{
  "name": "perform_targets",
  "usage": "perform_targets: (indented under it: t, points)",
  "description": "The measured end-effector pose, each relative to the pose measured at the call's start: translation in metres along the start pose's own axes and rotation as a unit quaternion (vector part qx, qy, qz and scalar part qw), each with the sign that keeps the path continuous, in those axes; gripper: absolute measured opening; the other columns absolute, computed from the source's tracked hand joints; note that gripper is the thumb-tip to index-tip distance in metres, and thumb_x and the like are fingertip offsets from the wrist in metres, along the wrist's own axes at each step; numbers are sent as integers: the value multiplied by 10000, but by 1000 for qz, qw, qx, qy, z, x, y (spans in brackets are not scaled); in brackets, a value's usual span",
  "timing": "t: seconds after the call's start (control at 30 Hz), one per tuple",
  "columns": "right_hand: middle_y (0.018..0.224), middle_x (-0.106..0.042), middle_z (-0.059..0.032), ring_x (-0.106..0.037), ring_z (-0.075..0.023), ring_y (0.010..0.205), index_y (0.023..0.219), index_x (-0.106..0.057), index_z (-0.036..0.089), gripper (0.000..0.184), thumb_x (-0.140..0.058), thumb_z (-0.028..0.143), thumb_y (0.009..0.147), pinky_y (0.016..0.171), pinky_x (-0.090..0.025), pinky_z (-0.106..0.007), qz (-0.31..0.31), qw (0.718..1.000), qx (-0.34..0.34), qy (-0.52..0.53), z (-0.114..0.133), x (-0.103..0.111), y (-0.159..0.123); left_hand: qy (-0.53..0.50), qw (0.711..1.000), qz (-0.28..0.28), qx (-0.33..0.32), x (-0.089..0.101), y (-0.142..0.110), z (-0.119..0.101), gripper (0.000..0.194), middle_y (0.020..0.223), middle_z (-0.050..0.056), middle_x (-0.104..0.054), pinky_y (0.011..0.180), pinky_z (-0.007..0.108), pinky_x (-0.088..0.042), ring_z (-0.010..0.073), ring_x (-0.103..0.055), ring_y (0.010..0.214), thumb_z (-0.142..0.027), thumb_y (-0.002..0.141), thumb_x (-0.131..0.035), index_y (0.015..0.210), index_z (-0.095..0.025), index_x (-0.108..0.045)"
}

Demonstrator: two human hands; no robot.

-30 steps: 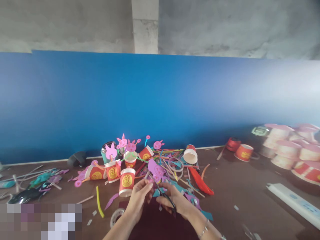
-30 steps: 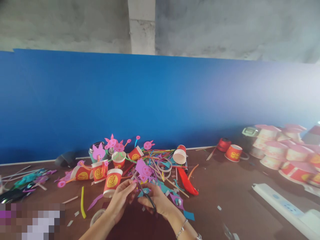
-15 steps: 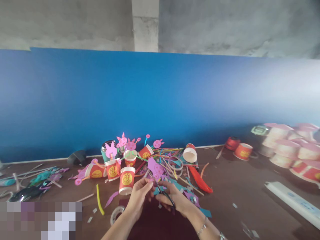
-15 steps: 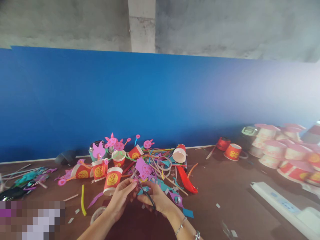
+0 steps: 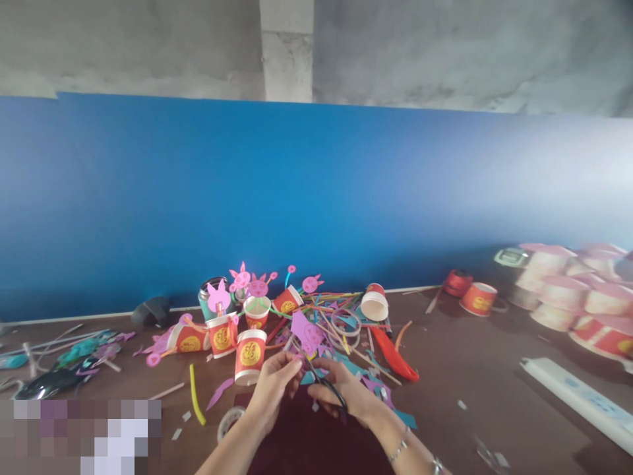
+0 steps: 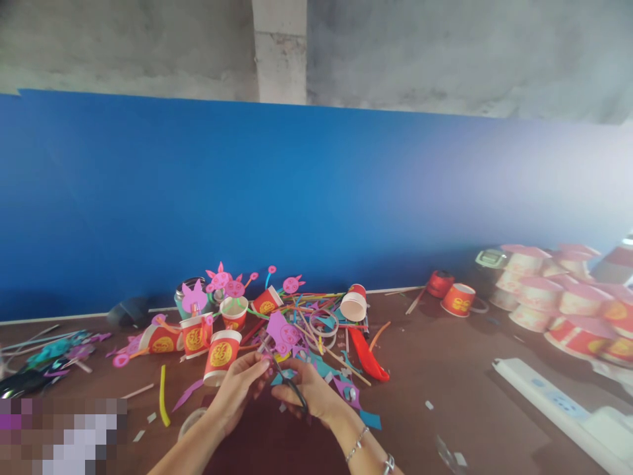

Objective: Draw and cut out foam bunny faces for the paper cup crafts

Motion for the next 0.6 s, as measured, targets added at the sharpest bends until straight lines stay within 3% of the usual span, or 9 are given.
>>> perform_targets:
  t: [0.3,0.5,0.6]
  points:
    - [435,-502,92,-401,-56,348,1115,-550,126,618,-748,486,653,348,-306,-159,27,999,2,-29,-5,6,5,9,1000,-13,13,2,2,1,423,483,-47,-512,378,158,-226,37,-378,391,-469,528,-798,586,-157,-517]
    - [410,-502,96,-382,-48,319,1057,-565,130,507,-733,441,694,320,-287,-148,61,996,18,-61,-4,10,5,27,999,-11,16,2,1,0,402,492,-54,-494,379,159,-203,37,-365,396,-469,549,-761,606,-167,-501]
    - [418,-518,92,-403,-57,322,1058,-561,132,513,-729,451,693,325,-310,-153,30,998,16,-51,-3,11,5,57,998,-3,15,3,1,-2,360,481,-67,-458,378,168,-160,35,-313,383,-465,602,-692,608,-183,-468]
Point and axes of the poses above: each hand's wrist, its own y-axis towards the middle knuckle, its own x-axis out of the back of the hand, z = x × y, the point moved 1 cm from there along y, towards the middle knuckle
